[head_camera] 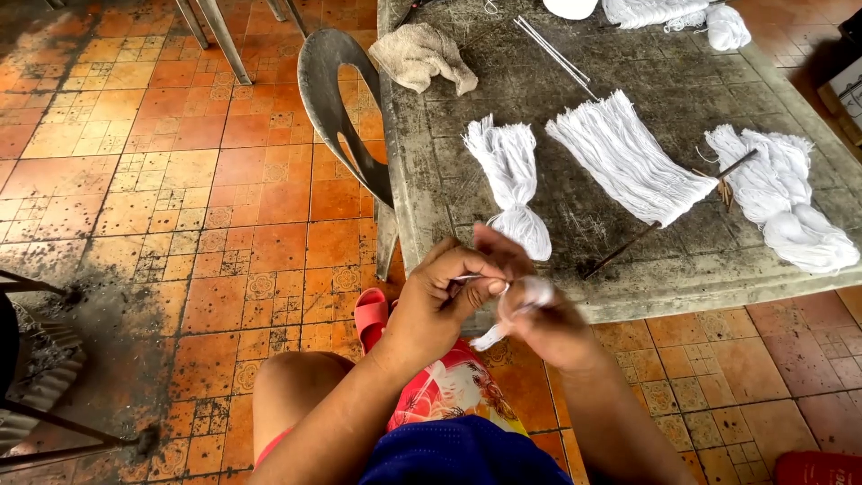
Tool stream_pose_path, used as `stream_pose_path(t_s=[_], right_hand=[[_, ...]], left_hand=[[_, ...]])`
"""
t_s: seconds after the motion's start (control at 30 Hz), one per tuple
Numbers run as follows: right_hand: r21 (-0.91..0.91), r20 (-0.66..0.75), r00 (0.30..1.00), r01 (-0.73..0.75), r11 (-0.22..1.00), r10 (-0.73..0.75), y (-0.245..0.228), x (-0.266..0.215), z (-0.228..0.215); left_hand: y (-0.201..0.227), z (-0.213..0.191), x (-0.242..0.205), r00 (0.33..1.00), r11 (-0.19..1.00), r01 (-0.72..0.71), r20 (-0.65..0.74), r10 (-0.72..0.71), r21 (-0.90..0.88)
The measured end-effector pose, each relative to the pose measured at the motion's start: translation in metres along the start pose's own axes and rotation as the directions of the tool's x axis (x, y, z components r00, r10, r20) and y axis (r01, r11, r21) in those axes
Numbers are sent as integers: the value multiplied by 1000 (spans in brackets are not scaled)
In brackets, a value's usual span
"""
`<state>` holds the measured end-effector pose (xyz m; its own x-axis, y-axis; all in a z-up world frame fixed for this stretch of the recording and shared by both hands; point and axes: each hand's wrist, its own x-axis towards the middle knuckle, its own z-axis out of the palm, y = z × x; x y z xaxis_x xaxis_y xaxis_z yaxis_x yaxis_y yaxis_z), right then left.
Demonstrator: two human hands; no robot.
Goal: Tying bundles of white thread with a thin string to secure them into uniform bundles.
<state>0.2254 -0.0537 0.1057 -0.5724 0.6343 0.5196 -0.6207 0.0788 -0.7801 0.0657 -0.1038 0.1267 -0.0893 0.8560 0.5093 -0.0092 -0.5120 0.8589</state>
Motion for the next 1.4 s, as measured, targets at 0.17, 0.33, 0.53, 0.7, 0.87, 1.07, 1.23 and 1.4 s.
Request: stream_pose_path(t_s=[0.17,0.33,0.53,0.7,0.87,1.07,1.23,1.4], right_hand=[[-587,216,971,214,781,-104,-11,-4,12],[72,44,950,305,950,-308,-47,-5,-44],[-488,-40,942,272,830,-332,-87,-12,-32],[-668,182,960,280,690,-213,-83,-10,-14],[-652,184,982,149,743,-35,-74,-18,-13],[-633,188,967,-17,774,175,-65,-28,-14],[-608,263,916,-86,790,302,-52,-8,-14],[-602,323,858,-140,786,400,-36,1,-38]], left_hand=[[-2,-3,4,998,987,-49,58,41,153],[-28,-19,-2,995,994,33,89,-43,107],[-44,-45,3,992,972,118,-69,-106,204],[-52,-34,7,991,990,58,-131,-40,129],[-50,-20,9,994,985,96,-62,-88,142],[-76,-21,24,990,982,140,-21,-138,131],[-137,-22,35,941,868,298,33,-338,396],[-184,-14,65,939,752,264,15,-342,605]])
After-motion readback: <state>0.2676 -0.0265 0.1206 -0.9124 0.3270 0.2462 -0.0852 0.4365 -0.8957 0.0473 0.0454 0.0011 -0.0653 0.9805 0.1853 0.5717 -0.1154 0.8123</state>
